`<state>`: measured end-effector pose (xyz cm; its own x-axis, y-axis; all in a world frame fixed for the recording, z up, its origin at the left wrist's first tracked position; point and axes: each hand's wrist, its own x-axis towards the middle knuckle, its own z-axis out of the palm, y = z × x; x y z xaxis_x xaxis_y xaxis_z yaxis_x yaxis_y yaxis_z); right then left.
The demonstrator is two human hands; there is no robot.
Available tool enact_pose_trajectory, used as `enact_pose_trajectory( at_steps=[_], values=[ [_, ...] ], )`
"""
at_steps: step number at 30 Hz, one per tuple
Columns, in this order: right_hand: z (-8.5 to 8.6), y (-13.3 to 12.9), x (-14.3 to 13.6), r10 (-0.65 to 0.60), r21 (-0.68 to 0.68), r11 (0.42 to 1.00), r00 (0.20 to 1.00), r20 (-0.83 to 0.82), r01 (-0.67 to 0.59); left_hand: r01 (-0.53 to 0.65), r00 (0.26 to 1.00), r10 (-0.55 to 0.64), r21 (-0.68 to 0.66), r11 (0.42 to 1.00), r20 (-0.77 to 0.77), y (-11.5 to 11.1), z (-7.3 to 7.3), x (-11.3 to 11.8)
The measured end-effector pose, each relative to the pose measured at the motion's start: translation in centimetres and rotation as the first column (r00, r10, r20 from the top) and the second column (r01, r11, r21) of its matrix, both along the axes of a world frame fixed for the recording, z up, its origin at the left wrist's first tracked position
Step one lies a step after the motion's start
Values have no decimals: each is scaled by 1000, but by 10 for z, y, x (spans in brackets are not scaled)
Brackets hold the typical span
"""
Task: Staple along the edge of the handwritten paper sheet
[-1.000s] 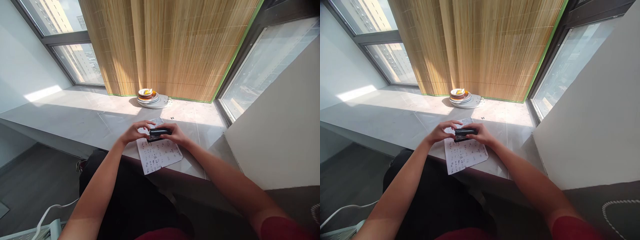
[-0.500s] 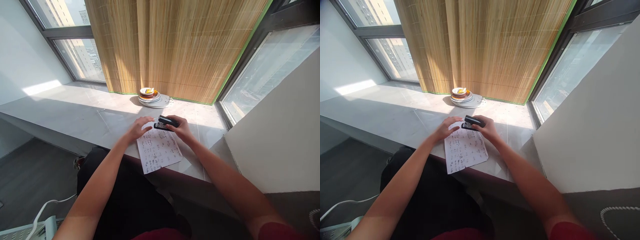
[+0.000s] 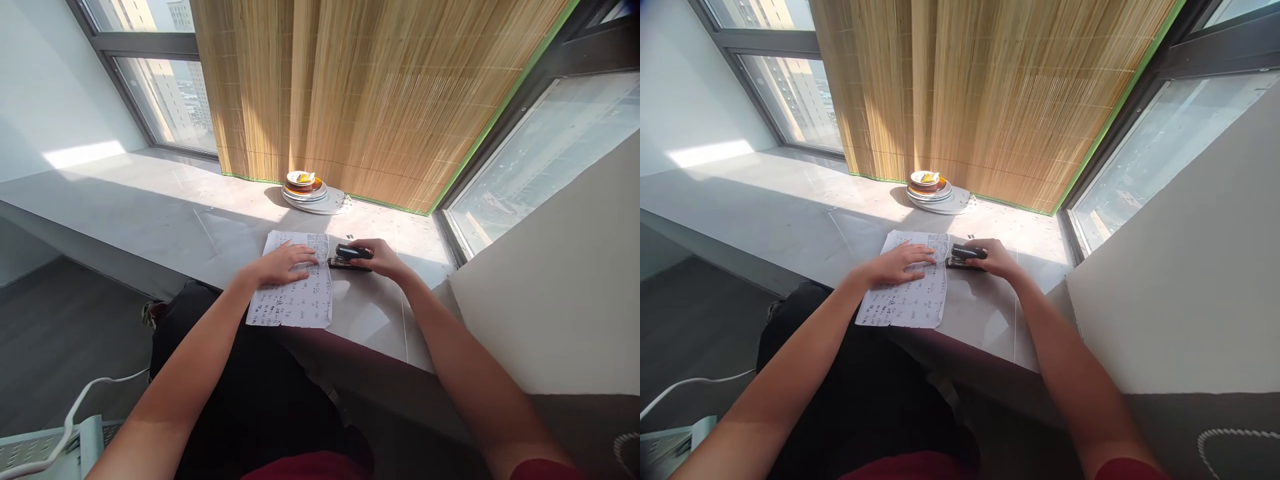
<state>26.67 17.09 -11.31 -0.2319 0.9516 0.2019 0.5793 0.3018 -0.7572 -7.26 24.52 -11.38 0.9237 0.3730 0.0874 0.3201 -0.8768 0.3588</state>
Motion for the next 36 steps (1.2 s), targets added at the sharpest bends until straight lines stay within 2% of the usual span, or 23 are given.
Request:
enact_pose_trajectory(
  at_steps=[4, 7, 10, 14, 18, 22, 26, 29, 36],
  values=[
    [6, -6, -10, 127, -18, 992, 992, 5, -126, -75, 997, 75, 16, 997, -21, -8, 0, 9],
    [8, -8, -14, 111, -5, 994, 994, 13, -111, 27, 1000, -27, -13, 1000, 1, -10, 3, 10],
    [9, -9, -17, 94, -8, 996, 995, 25, -94, 121, 991, -125, -84, 989, -48, -14, 8, 11],
    [8, -9, -15, 90, -24, 996, 996, 1, -90, 108, 979, -124, -105, 989, -160, -22, 12, 13],
    [5, -8, -14, 111, -49, 992, 993, -49, -113, 100, 972, -115, -84, 991, -204, -26, 13, 16],
    [5, -10, -26, 95, 34, 995, 995, -16, -95, 109, 975, -121, -72, 991, -188, -27, 10, 19],
    [6, -13, -43, 138, 139, 980, 988, 66, -146, 122, 983, -133, -85, 989, -129, -28, 6, 22],
    [4, -14, -50, 148, 166, 972, 981, 125, -168, 120, 990, -127, -101, 988, -68, -27, 4, 22],
    [4, -17, -52, 111, 185, 971, 973, 201, -149, 119, 992, -123, -106, 987, -38, -24, -1, 20]
  ],
)
